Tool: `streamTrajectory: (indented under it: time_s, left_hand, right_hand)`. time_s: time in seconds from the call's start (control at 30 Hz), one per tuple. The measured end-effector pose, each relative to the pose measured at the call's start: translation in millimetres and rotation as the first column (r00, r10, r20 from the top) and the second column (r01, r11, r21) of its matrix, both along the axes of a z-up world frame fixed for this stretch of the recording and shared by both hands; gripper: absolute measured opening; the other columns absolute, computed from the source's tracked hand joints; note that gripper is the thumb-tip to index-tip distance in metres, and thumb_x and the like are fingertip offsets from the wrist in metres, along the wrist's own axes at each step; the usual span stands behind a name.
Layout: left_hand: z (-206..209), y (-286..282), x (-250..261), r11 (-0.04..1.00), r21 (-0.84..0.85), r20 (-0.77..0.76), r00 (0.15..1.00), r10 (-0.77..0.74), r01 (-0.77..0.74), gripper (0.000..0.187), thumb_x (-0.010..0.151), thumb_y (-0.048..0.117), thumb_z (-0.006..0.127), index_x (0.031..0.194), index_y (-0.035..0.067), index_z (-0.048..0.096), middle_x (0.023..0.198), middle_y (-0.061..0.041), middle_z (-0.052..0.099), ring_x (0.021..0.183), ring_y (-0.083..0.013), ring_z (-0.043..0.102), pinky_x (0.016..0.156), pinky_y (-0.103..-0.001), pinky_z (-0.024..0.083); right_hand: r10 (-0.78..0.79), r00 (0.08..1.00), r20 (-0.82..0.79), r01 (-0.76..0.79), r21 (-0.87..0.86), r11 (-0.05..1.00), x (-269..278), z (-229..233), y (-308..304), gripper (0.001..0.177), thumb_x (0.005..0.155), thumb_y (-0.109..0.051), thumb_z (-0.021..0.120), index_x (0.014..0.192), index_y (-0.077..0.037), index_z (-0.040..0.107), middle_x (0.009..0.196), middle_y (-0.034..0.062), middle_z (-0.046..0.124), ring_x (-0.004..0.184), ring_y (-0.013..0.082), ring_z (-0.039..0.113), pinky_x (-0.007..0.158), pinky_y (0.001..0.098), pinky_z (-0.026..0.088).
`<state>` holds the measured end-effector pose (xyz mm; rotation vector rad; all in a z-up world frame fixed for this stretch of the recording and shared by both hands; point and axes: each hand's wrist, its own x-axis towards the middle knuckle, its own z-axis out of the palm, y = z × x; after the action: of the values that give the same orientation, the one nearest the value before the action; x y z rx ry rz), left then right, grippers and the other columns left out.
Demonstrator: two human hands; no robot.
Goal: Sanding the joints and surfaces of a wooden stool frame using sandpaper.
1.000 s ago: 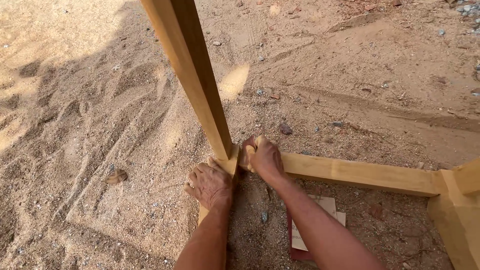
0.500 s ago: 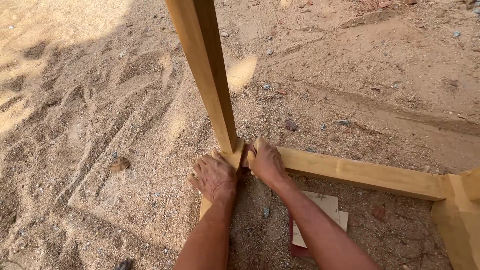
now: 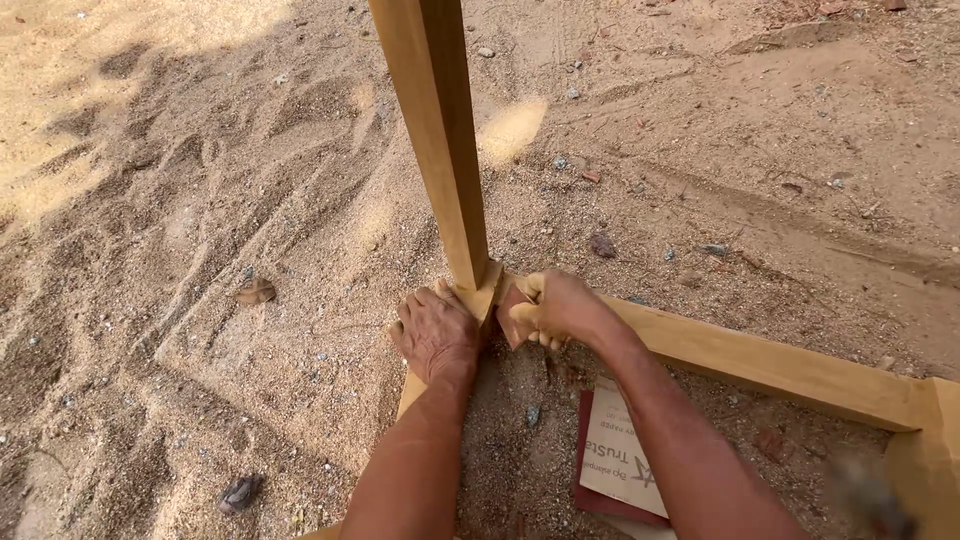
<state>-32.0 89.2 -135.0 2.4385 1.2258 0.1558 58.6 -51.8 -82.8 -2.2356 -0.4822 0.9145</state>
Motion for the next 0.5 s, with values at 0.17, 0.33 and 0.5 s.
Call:
streamTrajectory:
  time_s: [0.17, 0.33, 0.5]
  left_hand:
    - [-3, 1, 1, 0.999, 0.038, 0.059, 0.998, 0.020, -0.022, 0.055, 0.109, 0.048, 0.020, 0.109, 0.011, 0.061, 0.097, -0.010, 0.058, 0.099, -0.0229, 0.053, 0.094, -0.042, 0.038]
    - [0, 4, -2, 1.000, 0.013, 0.047, 0.999, -0.006, 0.005, 0.055, 0.110, 0.048, 0.019, 0.108, 0.012, 0.061, 0.096, -0.009, 0.057, 0.097, -0.0218, 0.052, 0.093, -0.042, 0.039]
    - [-3, 4, 0, 1.000, 0.009, 0.035, 0.999, -0.026, 0.026, 0.054, 0.110, 0.049, 0.020, 0.109, 0.014, 0.061, 0.094, -0.008, 0.057, 0.094, -0.0214, 0.052, 0.092, -0.041, 0.040]
  right_hand:
    - [-0.058, 0.756, 0.652, 0.002, 0.086, 0.996, 14, -45, 3, 0.017, 0.101, -0.021, 0.066, 0.097, -0.006, 0.062, 0.070, 0.0058, 0.060, 0.053, 0.0153, 0.054, 0.045, 0.0276, 0.043]
    - [0.067, 0.988, 0.143, -0.066, -0.010, 0.998, -5, -17, -3, 0.013, 0.094, -0.021, 0.067, 0.106, -0.015, 0.065, 0.078, 0.0044, 0.069, 0.058, 0.0123, 0.065, 0.049, 0.0268, 0.057]
    - [-0.459, 0.876, 0.146, 0.405, 0.294, 0.866, -1, -12, -1, 0.017, 0.095, -0.021, 0.065, 0.107, -0.010, 0.063, 0.088, 0.0066, 0.071, 0.067, 0.0134, 0.072, 0.059, 0.0333, 0.066]
